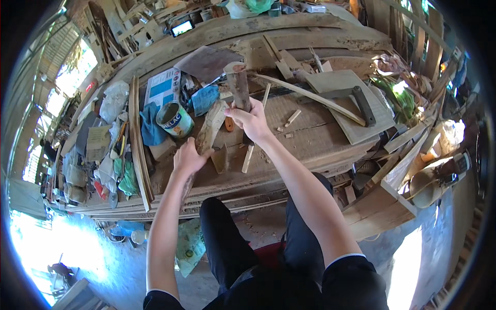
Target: Chisel a piece of wood using a mallet for shaping.
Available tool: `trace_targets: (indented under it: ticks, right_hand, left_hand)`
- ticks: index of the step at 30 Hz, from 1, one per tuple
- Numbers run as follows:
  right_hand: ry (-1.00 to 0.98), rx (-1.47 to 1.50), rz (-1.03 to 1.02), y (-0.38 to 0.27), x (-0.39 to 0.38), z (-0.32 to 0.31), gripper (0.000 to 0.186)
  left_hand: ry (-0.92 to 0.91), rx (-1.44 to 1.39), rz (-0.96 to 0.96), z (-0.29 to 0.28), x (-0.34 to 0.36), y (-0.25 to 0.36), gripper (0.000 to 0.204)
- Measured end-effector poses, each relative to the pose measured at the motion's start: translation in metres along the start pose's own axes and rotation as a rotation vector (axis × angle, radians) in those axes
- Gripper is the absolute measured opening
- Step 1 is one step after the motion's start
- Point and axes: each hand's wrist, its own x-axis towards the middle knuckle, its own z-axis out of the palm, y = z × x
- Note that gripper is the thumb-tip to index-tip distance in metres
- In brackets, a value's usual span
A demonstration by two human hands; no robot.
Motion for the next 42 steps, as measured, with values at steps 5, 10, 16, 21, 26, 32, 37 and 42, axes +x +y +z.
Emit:
trace_targets:
  ticks: [5, 10, 16, 21, 26, 32, 37, 42]
  right_hand:
    - [0.038, 0.03, -0.032, -0.001, -0.002, 0.008, 0.018]
    - [0.034, -0.02, 0.009, -0.006, -0.003, 0.005, 0.019]
    - [0.021, -0.04, -0.041, -0.007, -0.002, 0.008, 0.022]
    - [-0.008, -0.137, -0.085, 0.0, -0.001, 0.009, 0.021]
    - [0.0, -0.07, -0.031, 0.0, 0.002, 0.005, 0.022]
    - [0.043, 0.07, 0.027, -0.001, 0.012, -0.013, 0.021]
    - [0.193, 0.229, 0.091, 0.001, 0.021, -0.026, 0.014]
    - [0.387, 0.335, 0.189, 0.012, 0.028, -0.063, 0.021]
  left_hand:
    - [0.232, -0.214, 0.095, -0.062, -0.004, -0.007, 0.055]
    - [0.58, -0.736, 0.29, -0.227, -0.041, 0.057, 0.041]
    - [0.101, -0.041, 0.365, -0.23, -0.055, 0.131, 0.064]
    - [0.249, -0.296, 0.512, -0.251, -0.039, 0.122, 0.073]
    - [0.267, -0.39, 0.434, -0.25, -0.035, 0.118, 0.074]
    - [-0.028, -0.371, 0.469, -0.201, -0.016, 0.094, 0.081]
    - [0.261, -0.404, 0.261, -0.078, -0.011, 0.034, 0.075]
    - [0.182, -0.217, 0.107, -0.009, -0.001, 0.03, 0.066]
